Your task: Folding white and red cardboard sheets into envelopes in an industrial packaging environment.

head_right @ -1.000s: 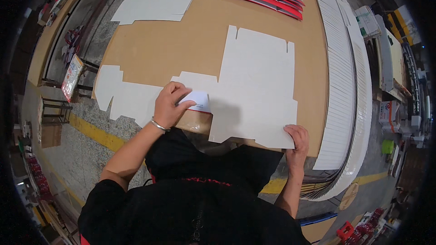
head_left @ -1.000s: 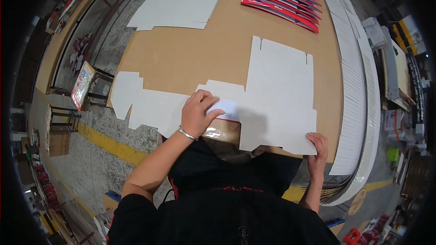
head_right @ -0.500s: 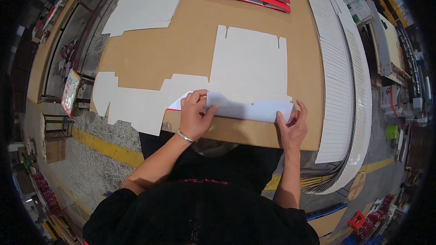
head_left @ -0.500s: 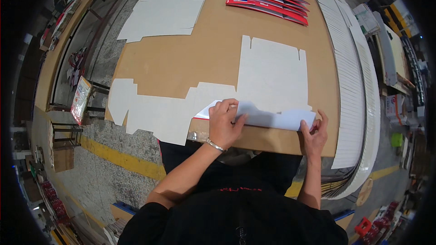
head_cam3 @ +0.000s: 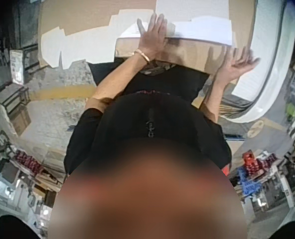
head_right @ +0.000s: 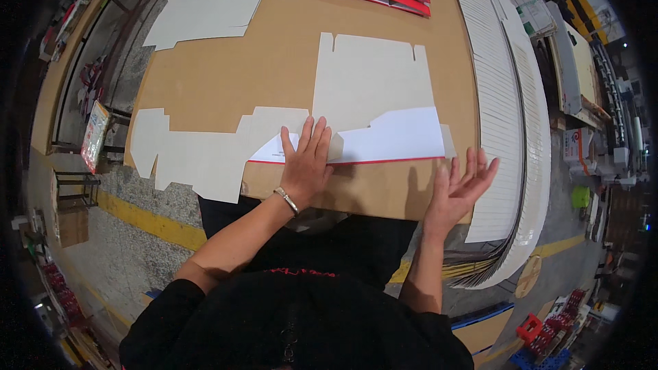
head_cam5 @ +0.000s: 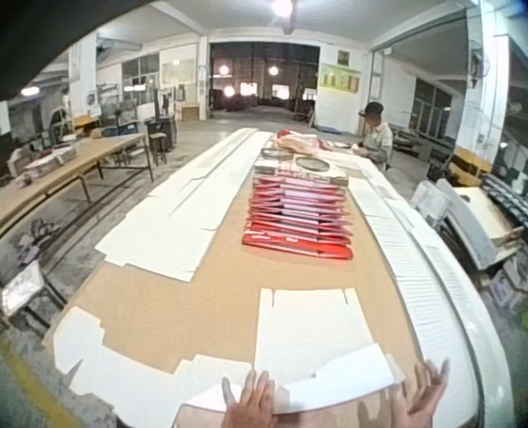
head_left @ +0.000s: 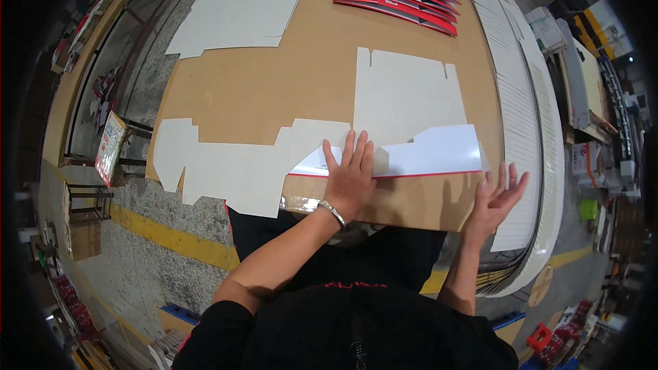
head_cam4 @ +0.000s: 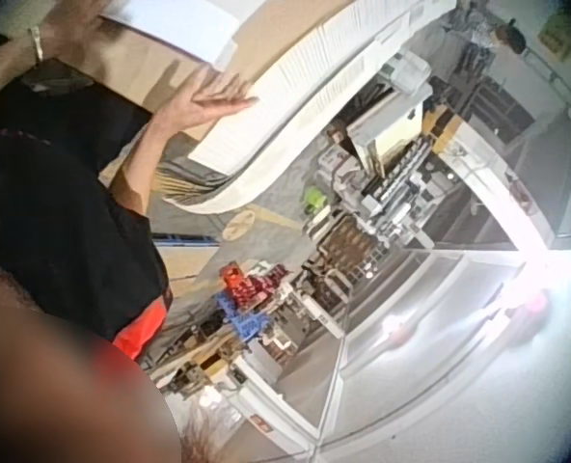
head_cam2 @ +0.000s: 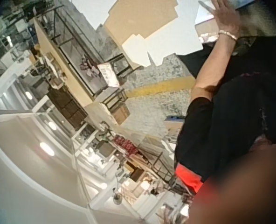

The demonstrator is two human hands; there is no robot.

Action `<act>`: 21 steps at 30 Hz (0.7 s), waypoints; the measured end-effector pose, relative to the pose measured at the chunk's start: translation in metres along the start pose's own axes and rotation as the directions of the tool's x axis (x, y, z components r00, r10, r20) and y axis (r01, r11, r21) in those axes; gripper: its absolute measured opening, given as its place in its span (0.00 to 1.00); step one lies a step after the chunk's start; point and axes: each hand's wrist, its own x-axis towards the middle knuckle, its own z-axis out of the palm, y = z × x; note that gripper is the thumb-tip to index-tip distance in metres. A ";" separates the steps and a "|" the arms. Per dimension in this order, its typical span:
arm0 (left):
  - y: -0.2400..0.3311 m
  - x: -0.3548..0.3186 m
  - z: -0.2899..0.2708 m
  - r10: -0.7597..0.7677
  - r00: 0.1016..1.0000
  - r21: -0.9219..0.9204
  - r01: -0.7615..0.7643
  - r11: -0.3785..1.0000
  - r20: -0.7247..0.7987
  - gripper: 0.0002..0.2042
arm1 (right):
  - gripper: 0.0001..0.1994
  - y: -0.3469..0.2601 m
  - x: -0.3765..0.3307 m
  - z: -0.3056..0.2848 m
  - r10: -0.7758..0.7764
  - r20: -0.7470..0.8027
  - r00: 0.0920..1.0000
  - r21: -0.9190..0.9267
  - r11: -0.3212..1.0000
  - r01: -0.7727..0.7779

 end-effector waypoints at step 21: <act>0.034 -0.046 -0.034 0.220 0.963 -0.328 -0.160 0.931 0.156 0.51 | 0.21 0.037 -0.047 0.016 -0.288 0.665 0.688 -0.315 0.727 0.609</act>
